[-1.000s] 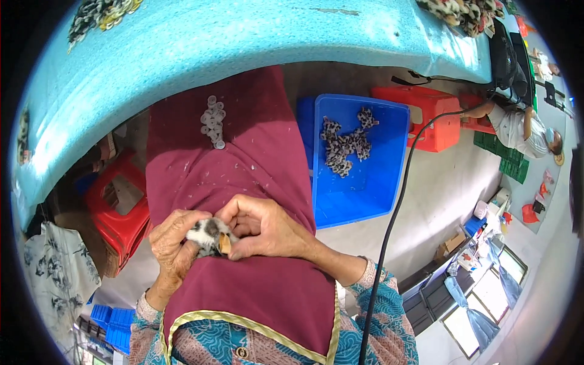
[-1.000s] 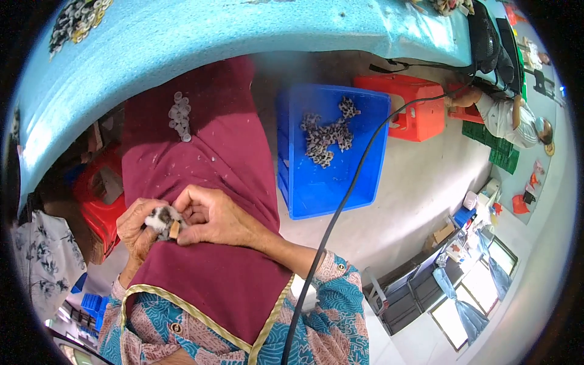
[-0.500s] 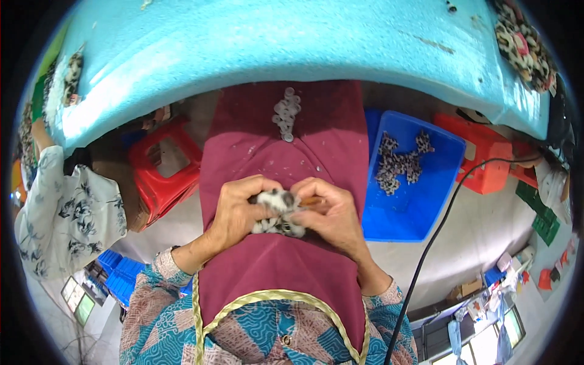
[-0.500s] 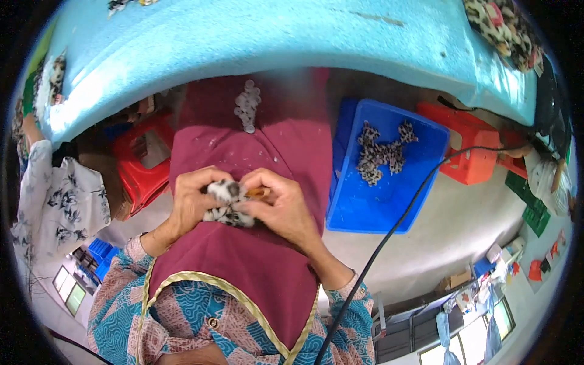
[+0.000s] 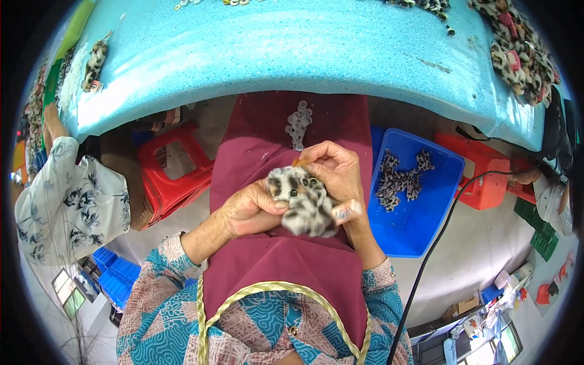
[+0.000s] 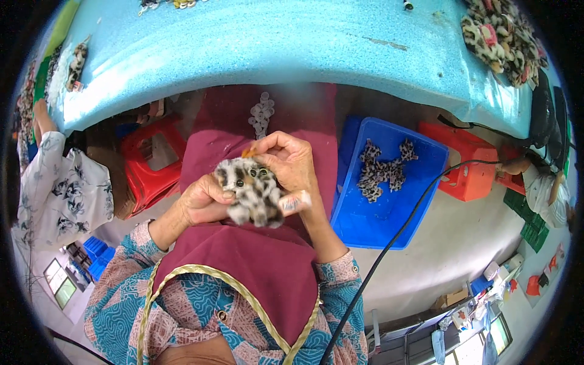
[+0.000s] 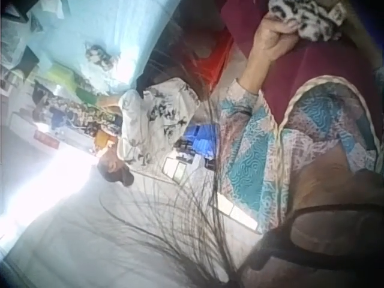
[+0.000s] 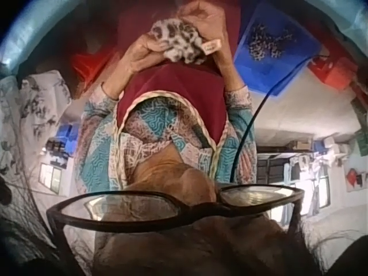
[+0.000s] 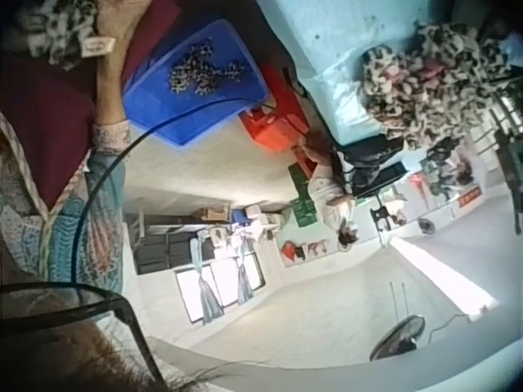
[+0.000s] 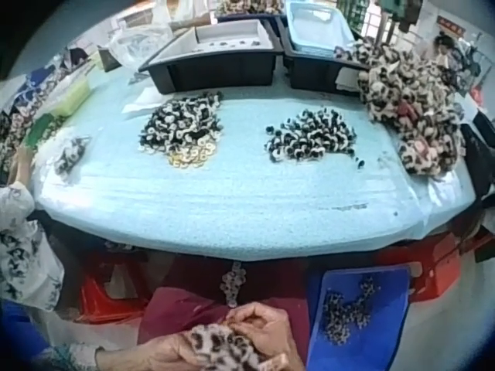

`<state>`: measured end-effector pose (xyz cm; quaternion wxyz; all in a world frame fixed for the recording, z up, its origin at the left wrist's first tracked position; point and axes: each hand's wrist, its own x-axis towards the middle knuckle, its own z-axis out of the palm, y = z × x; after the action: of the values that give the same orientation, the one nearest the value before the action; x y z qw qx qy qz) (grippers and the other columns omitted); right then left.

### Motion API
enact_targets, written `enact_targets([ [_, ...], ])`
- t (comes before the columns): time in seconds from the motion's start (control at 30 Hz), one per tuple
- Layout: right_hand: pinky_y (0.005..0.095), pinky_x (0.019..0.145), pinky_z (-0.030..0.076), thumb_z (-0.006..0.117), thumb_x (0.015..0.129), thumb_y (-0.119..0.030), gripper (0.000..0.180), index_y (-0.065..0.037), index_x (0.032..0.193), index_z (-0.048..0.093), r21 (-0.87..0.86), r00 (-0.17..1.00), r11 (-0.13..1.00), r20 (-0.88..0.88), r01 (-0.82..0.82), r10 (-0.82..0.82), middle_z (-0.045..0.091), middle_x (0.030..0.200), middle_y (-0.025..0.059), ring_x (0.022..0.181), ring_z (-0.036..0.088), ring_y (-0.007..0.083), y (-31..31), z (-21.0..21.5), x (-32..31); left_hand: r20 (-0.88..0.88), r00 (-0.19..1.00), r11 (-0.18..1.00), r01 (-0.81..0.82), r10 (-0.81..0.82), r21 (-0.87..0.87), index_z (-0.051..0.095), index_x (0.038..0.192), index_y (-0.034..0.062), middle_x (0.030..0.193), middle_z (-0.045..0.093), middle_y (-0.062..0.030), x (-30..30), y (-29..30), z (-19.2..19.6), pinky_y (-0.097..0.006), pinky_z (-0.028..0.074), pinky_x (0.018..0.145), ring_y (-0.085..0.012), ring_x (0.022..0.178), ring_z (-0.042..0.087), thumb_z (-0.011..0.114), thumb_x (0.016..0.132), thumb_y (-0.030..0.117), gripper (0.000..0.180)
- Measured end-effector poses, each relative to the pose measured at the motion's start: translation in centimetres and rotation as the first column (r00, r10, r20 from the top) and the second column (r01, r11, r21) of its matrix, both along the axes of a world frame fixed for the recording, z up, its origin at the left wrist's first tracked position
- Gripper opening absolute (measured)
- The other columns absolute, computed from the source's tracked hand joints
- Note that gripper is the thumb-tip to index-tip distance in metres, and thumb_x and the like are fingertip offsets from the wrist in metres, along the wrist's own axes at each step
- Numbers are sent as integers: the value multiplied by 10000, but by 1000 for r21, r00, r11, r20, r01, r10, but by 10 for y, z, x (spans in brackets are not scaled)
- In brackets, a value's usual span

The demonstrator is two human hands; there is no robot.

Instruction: The person assembles plush toy parts by hand, attaching plastic components and labels to leopard-print fabric pieces at a factory workbench.

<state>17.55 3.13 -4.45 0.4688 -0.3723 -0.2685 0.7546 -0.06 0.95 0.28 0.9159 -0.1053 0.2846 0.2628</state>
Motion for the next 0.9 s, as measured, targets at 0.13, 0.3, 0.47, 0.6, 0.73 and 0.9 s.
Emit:
enact_targets([
  [0.13, 231, 706, 479, 638, 720, 76, 113, 19, 791, 572, 0, 993, 997, 95, 74, -74, 610, 832, 80, 761, 577, 115, -2, 23, 6, 166, 986, 999, 19, -24, 28, 464, 1210, -10, 1153, 560, -129, 6, -2, 4, -398, 345, 996, -265, 1106, 508, 686, 637, -27, 615],
  [0.3, 235, 739, 433, 603, 731, 30, 85, 1, 782, 541, -13, 902, 958, 341, 286, -264, 588, 822, 75, 765, 554, 127, -29, 19, 58, -259, 944, 911, 279, -203, 303, 426, 1201, 10, 1069, 555, -82, 22, 7, -13, -305, 422, 904, -187, 1002, 540, 670, 742, 32, 520],
  [0.47, 260, 668, 465, 610, 712, 16, 89, 12, 797, 581, 120, 394, 829, 837, 546, -381, 609, 780, 77, 737, 585, 155, -101, -6, 180, -243, 946, 894, 292, -217, 340, 532, 1031, 52, 939, 577, -58, 29, 21, -19, -289, 444, 767, -170, 885, 561, 616, 816, 100, 236],
  [0.6, 320, 705, 500, 628, 692, -7, 165, -29, 854, 643, 193, -153, 951, 975, 241, -159, 638, 853, 151, 789, 625, 280, -86, 13, 164, -283, 939, 884, 293, -194, 366, 566, 899, 51, 817, 587, -57, 43, 32, -21, -293, 447, 702, -174, 770, 567, 604, 828, 120, 106],
  [0.73, 242, 635, 473, 592, 750, 25, 100, 10, 846, 614, 622, 269, 782, 747, 40, -608, 636, 769, 98, 671, 601, 147, 17, 70, 91, -306, 944, 890, 241, -122, 387, 562, 852, 47, 797, 584, -46, 47, 41, -13, -268, 451, 654, -151, 732, 564, 598, 830, 110, 76],
  [0.9, 283, 650, 469, 614, 764, -16, 177, -8, 940, 604, 888, -181, 436, 458, 146, -871, 594, 891, 106, 774, 575, 191, 139, 114, 152, -344, 936, 896, 218, -79, 386, 562, 836, 48, 762, 577, -47, 38, 41, -13, -267, 450, 637, -151, 694, 558, 594, 832, 111, 71],
])
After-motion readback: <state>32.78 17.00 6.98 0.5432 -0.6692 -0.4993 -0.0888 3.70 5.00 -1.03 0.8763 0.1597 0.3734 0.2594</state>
